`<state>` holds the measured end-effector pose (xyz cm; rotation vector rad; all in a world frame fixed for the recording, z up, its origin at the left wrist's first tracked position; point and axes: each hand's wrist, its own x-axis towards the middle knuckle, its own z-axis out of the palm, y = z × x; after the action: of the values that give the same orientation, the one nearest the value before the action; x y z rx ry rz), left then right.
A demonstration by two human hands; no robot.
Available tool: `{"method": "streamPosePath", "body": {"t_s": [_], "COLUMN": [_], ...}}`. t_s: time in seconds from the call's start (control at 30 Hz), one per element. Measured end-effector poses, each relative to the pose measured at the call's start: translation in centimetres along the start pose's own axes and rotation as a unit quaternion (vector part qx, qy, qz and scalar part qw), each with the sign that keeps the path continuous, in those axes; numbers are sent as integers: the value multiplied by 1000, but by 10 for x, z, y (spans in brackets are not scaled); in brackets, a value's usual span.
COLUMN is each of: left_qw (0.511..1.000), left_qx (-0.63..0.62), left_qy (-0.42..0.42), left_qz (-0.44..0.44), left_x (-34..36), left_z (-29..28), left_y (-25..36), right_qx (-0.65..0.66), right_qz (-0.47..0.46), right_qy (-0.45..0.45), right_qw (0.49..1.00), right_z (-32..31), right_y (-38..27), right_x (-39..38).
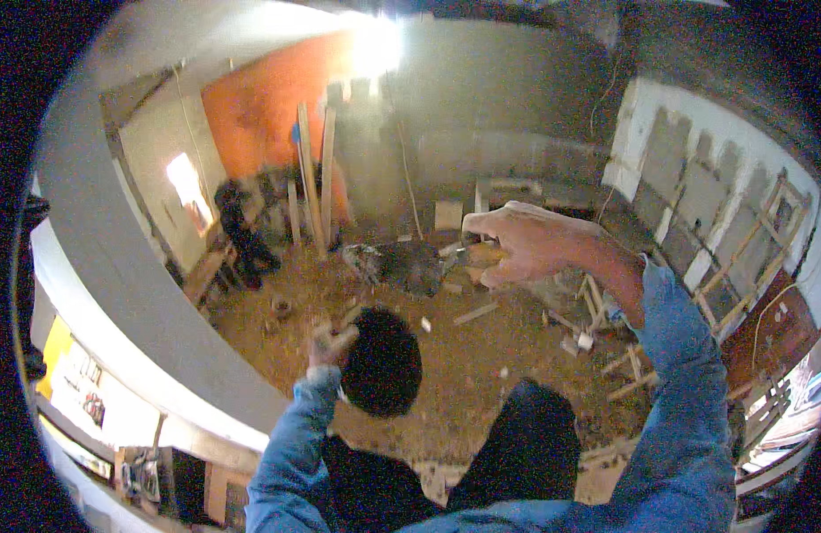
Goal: The person scoops wet plaster from a bucket with a trowel and applies it to the ceiling, smoothing the surface repeatedly. The person works in a construction area with exposed ceiling beams and scattered materials.
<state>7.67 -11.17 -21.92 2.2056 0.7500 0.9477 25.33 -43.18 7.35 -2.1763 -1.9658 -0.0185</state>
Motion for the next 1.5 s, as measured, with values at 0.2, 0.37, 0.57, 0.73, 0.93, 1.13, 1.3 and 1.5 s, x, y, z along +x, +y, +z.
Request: {"method": "streamPosePath", "body": {"t_s": [0.2, 0.37, 0.57, 0.73, 0.93, 1.13, 1.3, 1.5], "left_qw": [991, 993, 985, 985, 985, 983, 985, 967], "left_qx": [-116, 71, -103, -89, -74, -39, 0, -71], "left_qy": [-66, -89, -141, -146, -155, -180, -174, -242], "left_qz": [-13, 34, 12, 10, 11, -6, 8, -29], "left_x": [2, -4, -13, -4, -3, -3, -2, -12], "left_z": [59, 70, 63, 94, 81, 52, 47, 42], "left_y": [-54, -31, -6, -22, -11, -7, -19, -20], "right_qx": [-91, -139, -84, -75, -113, -80, 99, -372], "right_qz": [7, -81, -97, -53, -1, 133, 134, 60], "right_qy": [65, 165, 120, 95, 104, 359, 302, 408], "right_qw": [994, 973, 984, 991, 988, 920, 939, 832], "right_z": [-119, -199, -264, -274, -315, -322, -237, -239], "right_y": [-53, -85, -142, -161, -173, -154, -65, -88], "right_x": [3, 8, 13, 15, 35, 31, 9, 11]}}
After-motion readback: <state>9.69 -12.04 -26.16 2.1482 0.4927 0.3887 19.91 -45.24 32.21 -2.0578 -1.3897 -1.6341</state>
